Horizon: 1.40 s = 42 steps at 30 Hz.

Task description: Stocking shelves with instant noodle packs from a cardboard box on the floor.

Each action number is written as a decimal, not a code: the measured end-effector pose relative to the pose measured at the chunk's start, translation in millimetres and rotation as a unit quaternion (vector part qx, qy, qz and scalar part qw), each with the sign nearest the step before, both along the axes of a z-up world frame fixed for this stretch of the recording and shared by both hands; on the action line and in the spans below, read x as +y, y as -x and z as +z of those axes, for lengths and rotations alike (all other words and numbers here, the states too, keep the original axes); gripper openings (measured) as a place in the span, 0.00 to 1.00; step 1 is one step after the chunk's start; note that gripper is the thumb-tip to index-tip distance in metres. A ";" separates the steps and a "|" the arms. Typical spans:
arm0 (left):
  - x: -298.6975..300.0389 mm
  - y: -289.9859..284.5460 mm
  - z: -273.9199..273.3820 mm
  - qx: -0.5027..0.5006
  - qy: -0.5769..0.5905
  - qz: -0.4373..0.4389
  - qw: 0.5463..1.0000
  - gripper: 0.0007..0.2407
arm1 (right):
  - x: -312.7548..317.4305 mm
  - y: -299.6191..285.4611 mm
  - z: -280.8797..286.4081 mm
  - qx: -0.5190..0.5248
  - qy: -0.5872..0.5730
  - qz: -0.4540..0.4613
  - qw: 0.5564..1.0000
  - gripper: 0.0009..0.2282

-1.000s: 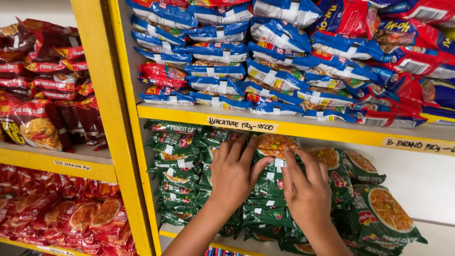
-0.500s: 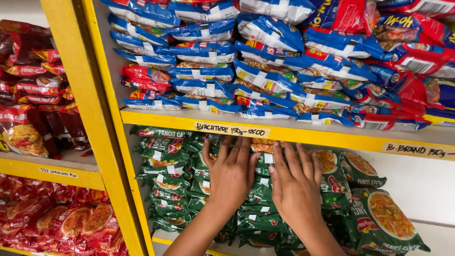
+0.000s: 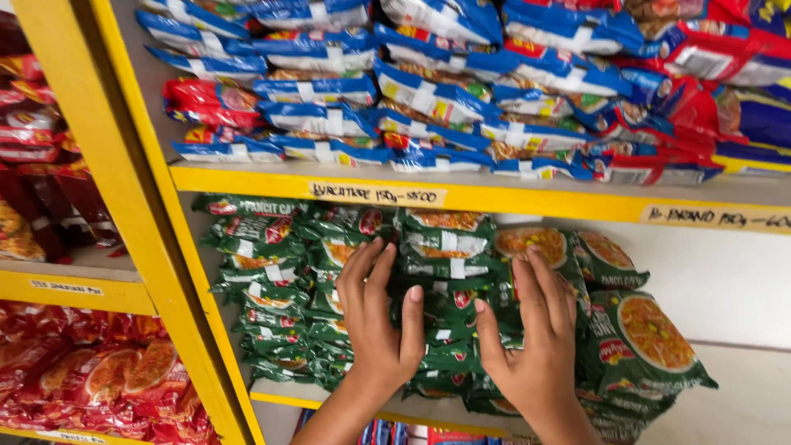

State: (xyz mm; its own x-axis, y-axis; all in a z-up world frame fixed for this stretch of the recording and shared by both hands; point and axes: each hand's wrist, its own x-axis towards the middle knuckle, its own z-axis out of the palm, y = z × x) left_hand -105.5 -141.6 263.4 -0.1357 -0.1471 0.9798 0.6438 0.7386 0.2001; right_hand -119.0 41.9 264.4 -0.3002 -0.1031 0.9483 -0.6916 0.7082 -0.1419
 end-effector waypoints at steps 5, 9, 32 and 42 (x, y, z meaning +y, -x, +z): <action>18.6 -13.1 -42.4 -0.014 -0.021 -0.013 1.000 0.22 | 24.1 -28.2 -23.8 0.009 0.010 -0.044 0.999 0.30; 41.8 -23.7 -88.6 -0.027 -0.026 -0.036 0.999 0.24 | 47.8 -53.0 -59.3 0.023 0.017 -0.075 0.997 0.30; 296.0 -167.1 -381.0 -0.296 -0.026 -0.492 0.818 0.28 | 275.8 -268.0 -365.5 -0.203 0.088 -0.354 0.909 0.31; 444.2 -195.6 -494.5 -0.487 0.058 -0.530 0.692 0.25 | 393.5 -340.4 -503.0 -0.312 0.143 -0.446 0.827 0.31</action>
